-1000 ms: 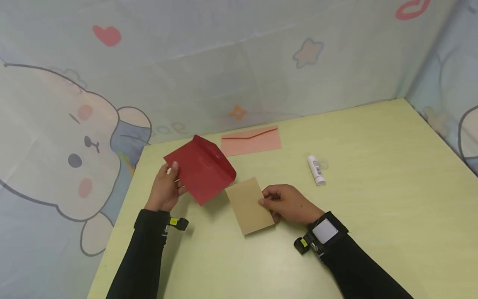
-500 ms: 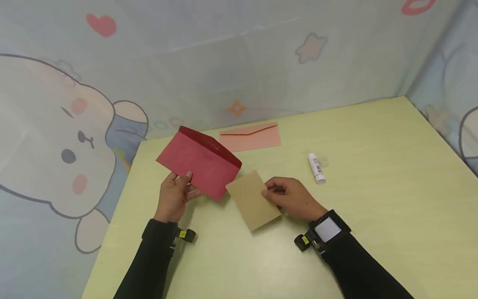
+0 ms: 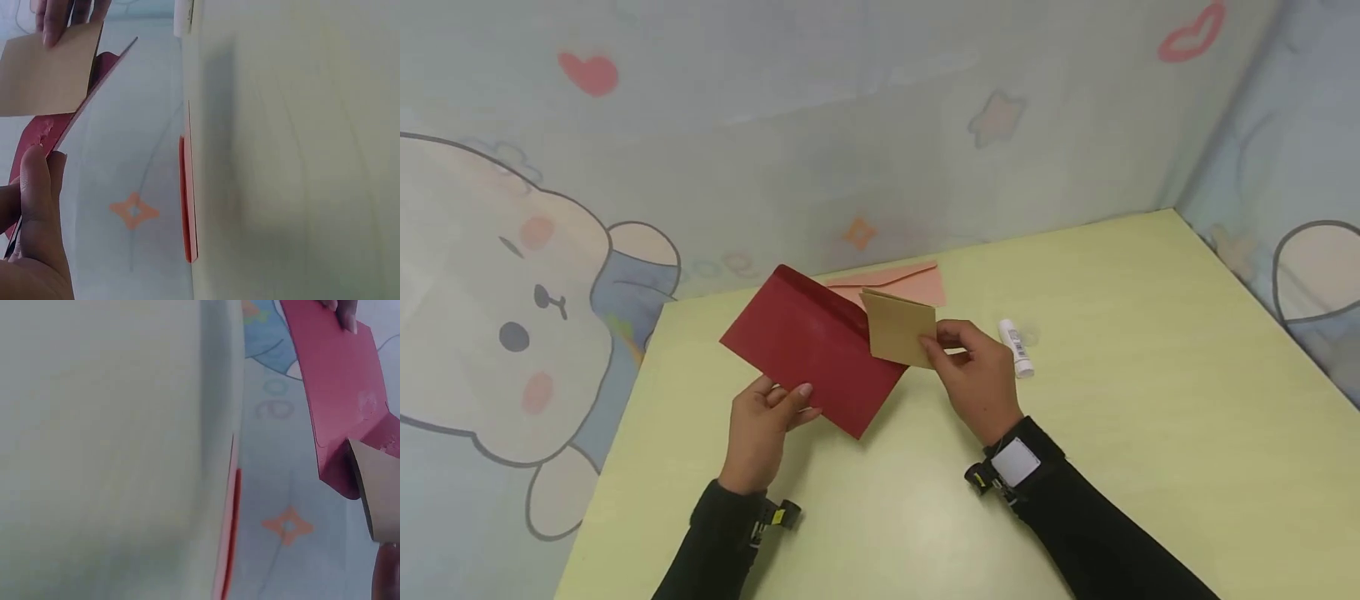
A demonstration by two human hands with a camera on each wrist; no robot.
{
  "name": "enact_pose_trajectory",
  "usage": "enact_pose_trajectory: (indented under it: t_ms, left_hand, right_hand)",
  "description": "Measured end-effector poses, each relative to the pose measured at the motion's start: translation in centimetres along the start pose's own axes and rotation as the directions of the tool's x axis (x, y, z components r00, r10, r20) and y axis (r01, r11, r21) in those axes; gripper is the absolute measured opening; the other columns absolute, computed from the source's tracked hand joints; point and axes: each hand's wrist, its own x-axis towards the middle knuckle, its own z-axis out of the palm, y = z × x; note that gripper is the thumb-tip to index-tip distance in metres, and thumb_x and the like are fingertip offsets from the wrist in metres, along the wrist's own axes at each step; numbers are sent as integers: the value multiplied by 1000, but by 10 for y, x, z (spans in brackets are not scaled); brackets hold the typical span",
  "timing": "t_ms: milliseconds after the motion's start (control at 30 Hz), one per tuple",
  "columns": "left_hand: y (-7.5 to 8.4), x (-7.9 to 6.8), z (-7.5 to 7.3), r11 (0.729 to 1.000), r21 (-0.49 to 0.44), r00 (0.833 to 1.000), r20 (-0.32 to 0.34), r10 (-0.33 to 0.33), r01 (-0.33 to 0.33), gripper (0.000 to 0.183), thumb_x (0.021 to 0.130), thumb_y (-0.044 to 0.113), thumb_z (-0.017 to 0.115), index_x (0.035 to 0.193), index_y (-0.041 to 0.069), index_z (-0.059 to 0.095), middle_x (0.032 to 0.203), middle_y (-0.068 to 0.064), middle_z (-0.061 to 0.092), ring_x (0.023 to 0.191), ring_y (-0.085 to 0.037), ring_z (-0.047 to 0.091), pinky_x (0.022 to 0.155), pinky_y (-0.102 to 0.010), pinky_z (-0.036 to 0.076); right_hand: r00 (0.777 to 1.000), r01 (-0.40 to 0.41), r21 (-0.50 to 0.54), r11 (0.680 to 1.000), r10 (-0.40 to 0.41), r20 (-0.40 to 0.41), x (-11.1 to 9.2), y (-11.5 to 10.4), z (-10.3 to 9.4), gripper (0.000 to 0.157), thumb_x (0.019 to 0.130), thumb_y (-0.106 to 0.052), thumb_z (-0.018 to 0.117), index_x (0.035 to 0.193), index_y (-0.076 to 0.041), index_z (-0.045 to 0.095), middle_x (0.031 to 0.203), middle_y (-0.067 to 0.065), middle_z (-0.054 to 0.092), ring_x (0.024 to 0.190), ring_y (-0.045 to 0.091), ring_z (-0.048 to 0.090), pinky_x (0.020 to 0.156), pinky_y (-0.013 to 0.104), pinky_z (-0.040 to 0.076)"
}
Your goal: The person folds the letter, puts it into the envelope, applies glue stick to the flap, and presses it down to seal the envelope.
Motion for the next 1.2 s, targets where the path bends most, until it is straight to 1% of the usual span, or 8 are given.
enact_pose_trajectory:
  t_ms: [100,267,500,733,867,967,1100,1200]
  left_hand:
    - [0,-4,1,1000,-3,1000,13,-3,3,37,105,7,82,141,4,74,123,-21,85,96,-18,87,91,-34,72]
    - [-2,-5,2,1000,-13,1000,31,-1,2,36,106,6,81,141,4,74,126,-20,85,96,-18,87,91,-34,72]
    - [-3,-3,6,999,-42,999,37,4,-2,35,107,9,79,142,10,74,128,-17,85,98,-19,87,93,-35,72]
    - [-1,0,7,998,-59,999,42,11,-8,34,108,9,78,142,10,75,122,-12,86,94,-18,85,91,-34,73]
    - [-2,-1,8,998,-66,999,52,5,-1,34,108,8,78,142,7,74,118,-12,87,91,-17,85,91,-33,72]
    - [-3,-3,10,997,-72,999,46,2,2,35,108,8,78,143,5,73,118,-12,87,90,-16,85,90,-33,72]
    - [-3,-6,12,996,-90,1000,29,-3,6,35,108,7,78,142,6,73,118,-13,87,91,-17,85,90,-33,73]
    - [-4,-6,14,995,-102,1000,25,-5,8,36,108,7,77,143,6,72,121,-13,86,95,-17,86,90,-33,72]
  right_hand:
    - [998,60,-98,993,-63,-30,3,-2,3,15,95,5,87,108,3,81,105,19,87,91,-7,76,77,1,56]
    - [989,148,-163,976,-148,9,5,-1,7,16,94,5,88,109,2,82,105,16,87,90,30,85,76,7,59]
    - [975,221,-196,956,-214,54,3,7,4,18,92,4,90,107,1,81,101,17,87,88,31,85,68,36,71]
    - [983,182,-164,970,-175,57,10,8,2,20,94,5,88,113,3,79,107,19,86,92,34,84,79,1,55]
    - [980,191,-162,968,-179,83,12,6,4,21,97,2,87,116,3,79,109,19,86,94,34,84,81,-4,51]
    - [978,206,-200,958,-193,86,9,5,5,21,96,0,88,115,3,79,108,18,86,92,32,85,76,9,62]
    - [971,236,-223,946,-222,87,3,4,6,20,96,2,88,114,3,78,105,18,85,90,30,84,71,40,72]
    - [965,258,-212,943,-240,104,1,5,5,20,96,2,87,114,3,78,105,17,84,91,30,84,71,42,72]
